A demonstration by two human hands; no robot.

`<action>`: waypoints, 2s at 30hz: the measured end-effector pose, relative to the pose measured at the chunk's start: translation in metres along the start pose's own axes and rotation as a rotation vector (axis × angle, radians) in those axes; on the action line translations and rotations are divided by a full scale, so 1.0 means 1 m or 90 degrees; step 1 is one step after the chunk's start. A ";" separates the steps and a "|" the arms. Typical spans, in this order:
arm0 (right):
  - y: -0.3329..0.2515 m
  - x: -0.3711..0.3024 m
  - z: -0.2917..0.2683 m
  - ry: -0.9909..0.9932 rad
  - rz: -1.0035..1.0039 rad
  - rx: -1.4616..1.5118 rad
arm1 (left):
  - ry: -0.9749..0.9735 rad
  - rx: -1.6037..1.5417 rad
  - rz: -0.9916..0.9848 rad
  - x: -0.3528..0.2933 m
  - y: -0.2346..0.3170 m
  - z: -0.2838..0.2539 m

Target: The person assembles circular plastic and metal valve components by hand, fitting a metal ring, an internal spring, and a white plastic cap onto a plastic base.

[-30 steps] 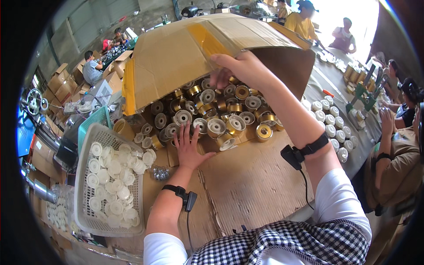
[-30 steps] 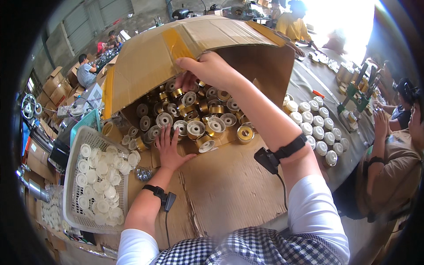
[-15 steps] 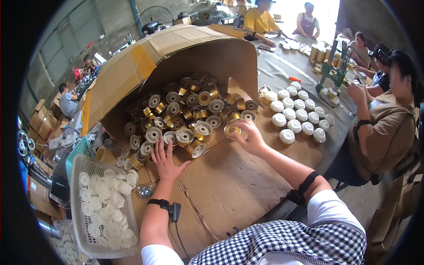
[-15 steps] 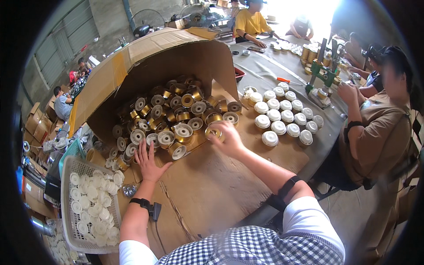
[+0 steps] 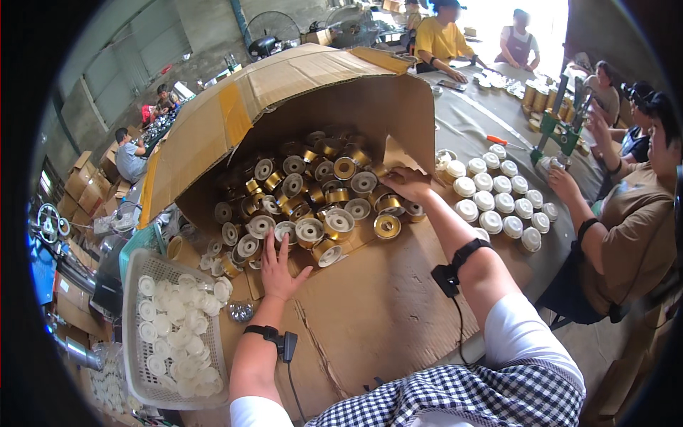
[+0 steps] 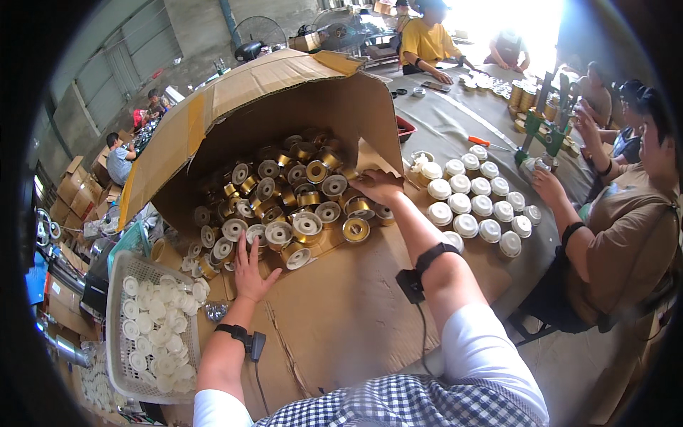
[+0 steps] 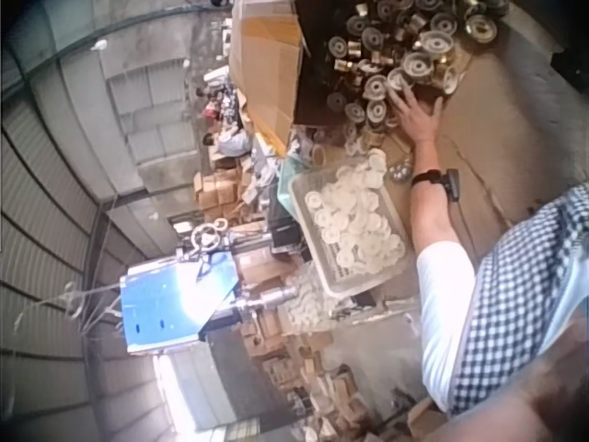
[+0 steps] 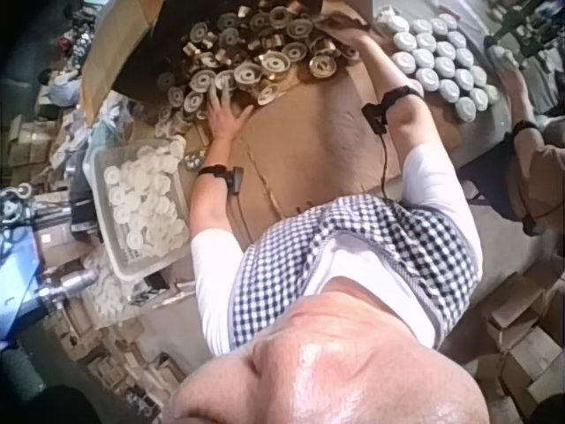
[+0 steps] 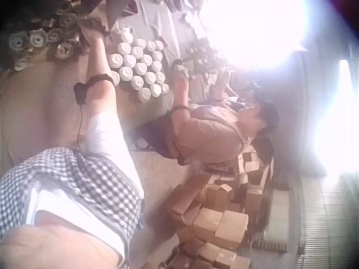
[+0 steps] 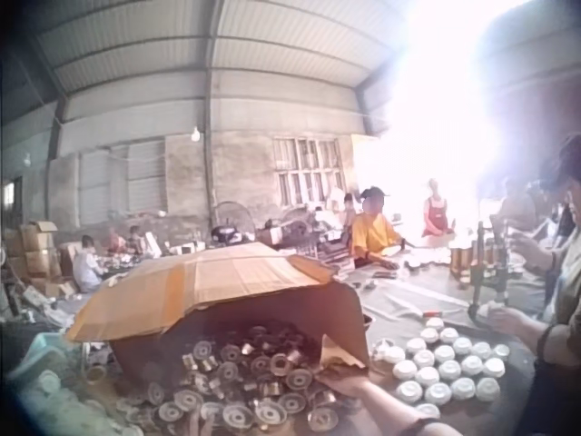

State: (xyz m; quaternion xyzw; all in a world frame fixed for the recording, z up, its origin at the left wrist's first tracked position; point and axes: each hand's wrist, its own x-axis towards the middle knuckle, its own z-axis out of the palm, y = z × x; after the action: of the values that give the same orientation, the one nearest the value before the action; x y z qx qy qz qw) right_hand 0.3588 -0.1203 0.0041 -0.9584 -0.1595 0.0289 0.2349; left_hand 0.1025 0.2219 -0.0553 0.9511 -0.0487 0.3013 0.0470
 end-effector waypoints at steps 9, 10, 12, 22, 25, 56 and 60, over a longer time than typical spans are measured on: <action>0.015 -0.054 0.031 0.062 -0.164 0.196 | 0.073 -0.227 -0.151 0.040 0.038 0.004; 0.014 -0.060 0.034 0.060 -0.160 0.197 | 0.068 -0.228 -0.151 0.048 0.041 0.006; 0.014 -0.072 0.035 0.170 -0.265 0.188 | 0.010 -0.270 -0.193 0.070 0.055 0.005; -0.015 -0.159 0.053 0.092 -0.339 0.144 | -0.057 -0.345 -0.110 0.041 0.118 -0.029; -0.015 -0.187 0.051 0.091 -0.395 0.159 | -0.061 -0.333 -0.091 0.011 0.138 -0.052; -0.063 -0.239 0.077 0.183 -0.452 0.084 | -0.032 -0.200 -0.302 -0.115 0.142 -0.102; -0.062 -0.231 0.083 0.157 -0.433 0.047 | -0.048 -0.216 -0.214 -0.063 0.162 -0.096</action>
State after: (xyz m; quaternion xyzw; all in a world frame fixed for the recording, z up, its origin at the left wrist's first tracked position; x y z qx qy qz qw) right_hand 0.1109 -0.1055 -0.0459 -0.8375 -0.4385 -0.1612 0.2833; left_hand -0.0232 0.0773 -0.0035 0.9348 0.0588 0.2411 0.2539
